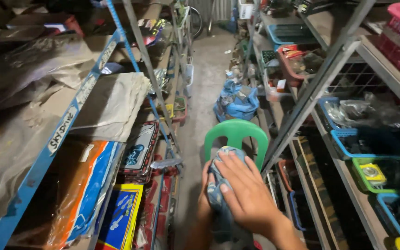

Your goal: Wiping dust off motorcycle part boxes using a cloth and organizing them.

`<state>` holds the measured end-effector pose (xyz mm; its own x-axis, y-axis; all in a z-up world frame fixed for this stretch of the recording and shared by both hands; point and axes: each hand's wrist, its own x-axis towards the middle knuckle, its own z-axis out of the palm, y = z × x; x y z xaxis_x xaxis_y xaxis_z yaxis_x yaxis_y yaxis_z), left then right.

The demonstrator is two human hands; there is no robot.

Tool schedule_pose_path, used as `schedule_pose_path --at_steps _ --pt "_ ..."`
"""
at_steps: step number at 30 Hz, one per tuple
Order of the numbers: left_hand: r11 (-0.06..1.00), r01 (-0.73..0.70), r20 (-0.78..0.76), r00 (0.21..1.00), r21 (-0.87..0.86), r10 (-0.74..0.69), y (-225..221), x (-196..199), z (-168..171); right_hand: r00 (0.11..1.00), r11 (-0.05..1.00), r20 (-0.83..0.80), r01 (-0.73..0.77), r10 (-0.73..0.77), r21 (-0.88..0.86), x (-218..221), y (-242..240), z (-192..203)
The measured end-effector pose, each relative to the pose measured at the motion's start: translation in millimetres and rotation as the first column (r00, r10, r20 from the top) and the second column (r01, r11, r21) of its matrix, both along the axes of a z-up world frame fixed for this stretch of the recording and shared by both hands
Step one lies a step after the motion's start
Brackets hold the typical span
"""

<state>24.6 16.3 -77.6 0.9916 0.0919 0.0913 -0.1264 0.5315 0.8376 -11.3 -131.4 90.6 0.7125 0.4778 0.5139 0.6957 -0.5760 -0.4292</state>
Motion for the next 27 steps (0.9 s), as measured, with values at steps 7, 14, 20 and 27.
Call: schedule_pose_path --at_steps 7,14,20,27 --pt "0.987 -0.128 0.020 0.992 0.093 0.127 6 18 2 0.994 0.995 0.030 -0.102 0.102 -0.001 -25 -9 -38" --pt "0.997 0.047 0.092 0.995 -0.056 -0.042 -49 13 -1 0.998 0.999 -0.035 -0.042 0.043 0.017 24 -43 7" --pt "0.953 -0.133 -0.160 0.983 -0.271 0.092 -68 5 80 0.980 0.983 0.124 -0.165 0.155 0.079 1 -71 -7" --pt "0.863 -0.161 -0.153 0.983 -0.480 0.098 -98 -7 79 0.989 0.943 -0.033 -0.129 0.146 0.307 4 -122 -17"
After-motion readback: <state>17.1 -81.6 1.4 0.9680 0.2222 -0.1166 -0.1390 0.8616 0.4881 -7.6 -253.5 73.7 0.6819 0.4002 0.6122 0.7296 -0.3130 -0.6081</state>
